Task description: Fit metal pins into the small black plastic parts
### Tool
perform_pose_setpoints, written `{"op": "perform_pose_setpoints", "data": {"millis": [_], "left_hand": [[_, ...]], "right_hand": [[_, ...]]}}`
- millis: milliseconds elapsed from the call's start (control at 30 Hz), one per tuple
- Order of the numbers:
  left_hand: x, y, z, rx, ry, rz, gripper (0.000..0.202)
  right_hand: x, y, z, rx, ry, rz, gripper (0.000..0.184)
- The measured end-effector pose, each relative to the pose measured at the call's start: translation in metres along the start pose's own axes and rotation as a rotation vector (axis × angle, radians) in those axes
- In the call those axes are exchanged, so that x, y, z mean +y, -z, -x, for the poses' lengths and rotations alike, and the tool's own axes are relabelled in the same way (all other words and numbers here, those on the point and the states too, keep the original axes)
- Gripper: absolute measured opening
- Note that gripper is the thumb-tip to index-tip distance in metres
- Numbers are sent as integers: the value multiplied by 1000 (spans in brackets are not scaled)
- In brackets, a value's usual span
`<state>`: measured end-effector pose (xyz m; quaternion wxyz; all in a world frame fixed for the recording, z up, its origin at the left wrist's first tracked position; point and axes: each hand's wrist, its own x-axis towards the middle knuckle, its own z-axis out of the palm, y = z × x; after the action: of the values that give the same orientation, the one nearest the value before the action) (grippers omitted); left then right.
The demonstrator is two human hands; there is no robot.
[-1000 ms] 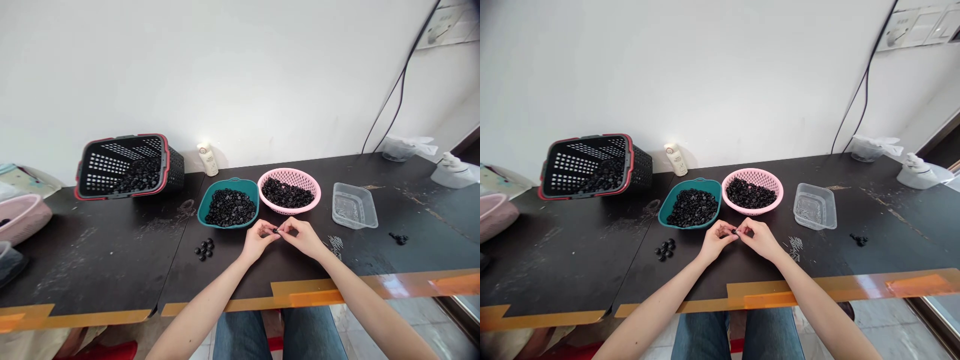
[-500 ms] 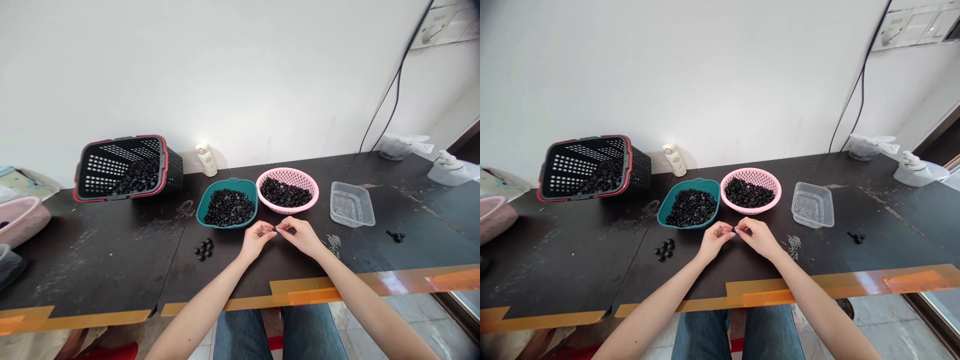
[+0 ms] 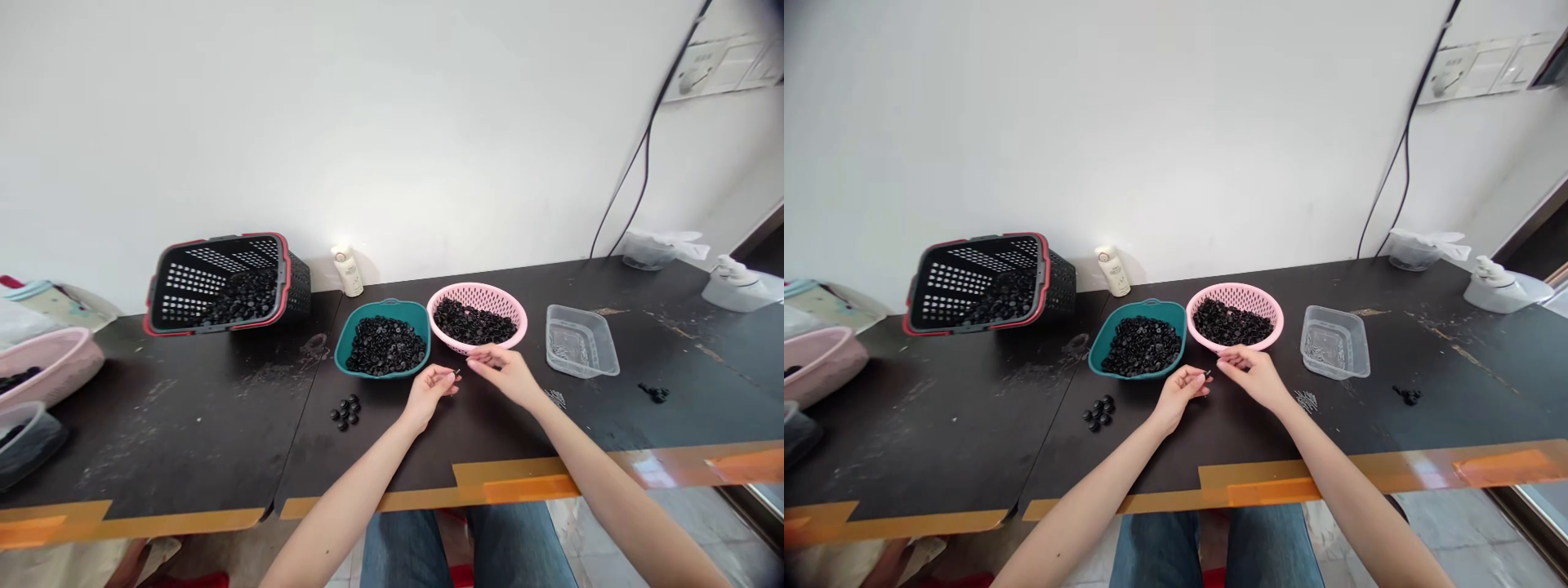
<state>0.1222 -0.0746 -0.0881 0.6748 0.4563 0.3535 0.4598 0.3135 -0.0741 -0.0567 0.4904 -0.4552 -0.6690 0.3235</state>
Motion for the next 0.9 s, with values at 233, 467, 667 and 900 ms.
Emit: {"op": "perform_pose_setpoints", "data": {"millis": [233,467,667,900], "left_hand": [[1,4,-1,-29,14,49,33],[0,5,0,-65,-19,56,36],[-1,5,0,-103,-37,46,35],[0,5,-2,-99,-23,21,34]], "right_hand": [[0,15,-86,-207,53,626,23],[22,-2,-122,-424,1,829,25],[23,-2,-122,-413,2,890,17],[21,-4,-121,-409,53,878,19]]}}
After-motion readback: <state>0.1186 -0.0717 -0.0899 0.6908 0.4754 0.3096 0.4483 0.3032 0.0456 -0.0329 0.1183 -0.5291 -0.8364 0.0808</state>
